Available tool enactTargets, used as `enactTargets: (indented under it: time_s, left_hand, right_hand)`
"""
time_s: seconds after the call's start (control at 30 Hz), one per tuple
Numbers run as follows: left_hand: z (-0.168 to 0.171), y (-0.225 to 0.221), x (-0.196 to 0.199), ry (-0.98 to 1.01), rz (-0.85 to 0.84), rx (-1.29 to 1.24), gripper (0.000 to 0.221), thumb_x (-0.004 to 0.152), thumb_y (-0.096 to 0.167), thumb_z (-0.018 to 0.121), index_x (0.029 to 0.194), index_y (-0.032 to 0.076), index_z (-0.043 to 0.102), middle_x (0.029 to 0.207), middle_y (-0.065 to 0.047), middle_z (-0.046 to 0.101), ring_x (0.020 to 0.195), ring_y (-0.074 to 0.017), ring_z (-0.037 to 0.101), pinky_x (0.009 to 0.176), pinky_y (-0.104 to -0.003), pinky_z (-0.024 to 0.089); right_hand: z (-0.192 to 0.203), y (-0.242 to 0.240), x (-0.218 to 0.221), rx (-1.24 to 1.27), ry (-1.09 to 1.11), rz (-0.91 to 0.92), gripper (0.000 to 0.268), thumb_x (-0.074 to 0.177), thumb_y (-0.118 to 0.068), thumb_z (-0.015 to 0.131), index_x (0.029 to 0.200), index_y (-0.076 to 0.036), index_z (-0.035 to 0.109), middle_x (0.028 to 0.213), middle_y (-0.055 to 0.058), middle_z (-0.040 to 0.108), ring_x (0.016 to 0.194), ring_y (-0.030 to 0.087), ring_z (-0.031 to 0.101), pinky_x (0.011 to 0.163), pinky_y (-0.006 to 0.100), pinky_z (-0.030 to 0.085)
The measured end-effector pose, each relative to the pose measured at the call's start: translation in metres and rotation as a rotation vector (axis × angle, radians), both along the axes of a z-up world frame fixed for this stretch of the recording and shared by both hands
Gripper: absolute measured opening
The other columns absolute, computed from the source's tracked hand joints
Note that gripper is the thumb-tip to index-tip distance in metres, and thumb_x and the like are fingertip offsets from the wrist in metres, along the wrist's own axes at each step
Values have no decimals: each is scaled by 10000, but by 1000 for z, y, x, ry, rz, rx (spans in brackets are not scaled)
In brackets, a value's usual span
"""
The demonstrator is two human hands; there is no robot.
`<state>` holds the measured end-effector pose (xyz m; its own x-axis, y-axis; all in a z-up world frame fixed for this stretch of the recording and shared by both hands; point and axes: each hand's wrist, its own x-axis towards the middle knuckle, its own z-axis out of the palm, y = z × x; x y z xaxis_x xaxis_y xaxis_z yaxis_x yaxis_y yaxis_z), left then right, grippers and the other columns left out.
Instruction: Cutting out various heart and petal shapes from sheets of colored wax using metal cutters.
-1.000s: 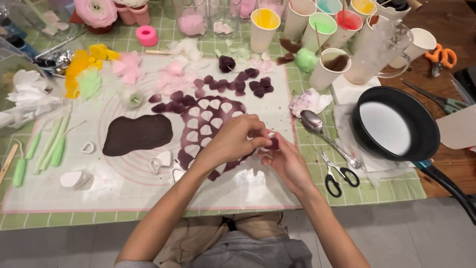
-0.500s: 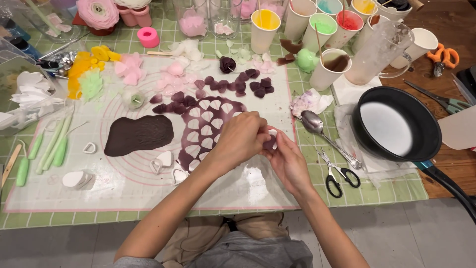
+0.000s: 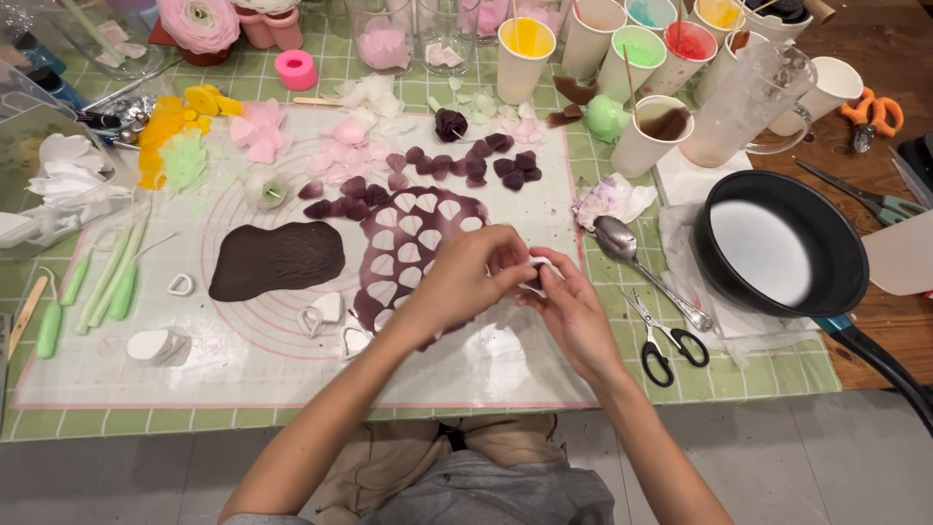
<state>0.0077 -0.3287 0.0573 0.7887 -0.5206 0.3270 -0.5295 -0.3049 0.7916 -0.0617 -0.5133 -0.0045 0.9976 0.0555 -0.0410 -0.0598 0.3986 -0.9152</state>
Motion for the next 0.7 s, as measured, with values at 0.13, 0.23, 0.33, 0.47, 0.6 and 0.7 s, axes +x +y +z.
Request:
enactTargets:
  time_s: [0.13, 0.23, 0.33, 0.47, 0.6, 0.7]
  left_hand:
    - [-19, 27, 16, 95, 35, 101, 299, 814, 214, 787, 1019, 20, 689, 862, -91, 709, 733, -247, 701, 667, -398, 549]
    - [-39, 40, 18, -136, 153, 433, 354, 791, 236, 836, 1049, 32, 705, 988, -116, 693, 960, -277, 651, 842, -426, 507]
    - [-50, 43, 15, -73, 120, 655, 679, 644, 380, 925, 1137, -6, 663, 1073, -158, 597, 1086, -306, 533, 933, -455, 422]
    - [-51, 44, 10, -90, 103, 684, 651, 653, 415, 914, 1104, 9, 677, 1152, -149, 558, 1181, -299, 483, 971, -464, 398]
    - [-62, 50, 9, -126, 13, 750, 457, 693, 406, 908, 887, 36, 723, 1234, -154, 528, 1246, -287, 443, 1024, -478, 359]
    - [-66, 53, 12, -243, 44, 608, 644, 602, 404, 930, 1028, -7, 677, 1175, -183, 523, 1152, -304, 458, 947, -487, 368]
  right_hand:
    - [-4, -29, -10, -295, 83, 2, 333, 1051, -239, 487, 1285, -21, 581, 1135, 79, 743, 1029, 180, 698, 918, 320, 519]
    - [-15, -51, -19, -628, 142, 14, 307, 1027, -241, 550, 1216, -20, 649, 1074, 62, 767, 981, 146, 698, 886, 289, 525]
    - [-12, -55, -21, -807, 154, 6, 301, 1005, -242, 611, 1211, -38, 691, 987, 80, 763, 904, 151, 682, 815, 288, 520]
    - [5, -50, -20, -1173, 62, -127, 363, 949, -225, 673, 1279, -73, 675, 978, 116, 717, 869, 206, 650, 802, 334, 514]
    - [15, -48, -17, -1351, -236, -214, 391, 915, -189, 716, 1272, -36, 667, 1098, 151, 677, 1030, 272, 597, 911, 412, 474]
    - [32, -33, -11, -1338, -249, -181, 350, 920, -221, 714, 1238, -75, 695, 1157, 122, 682, 1078, 270, 604, 950, 412, 478]
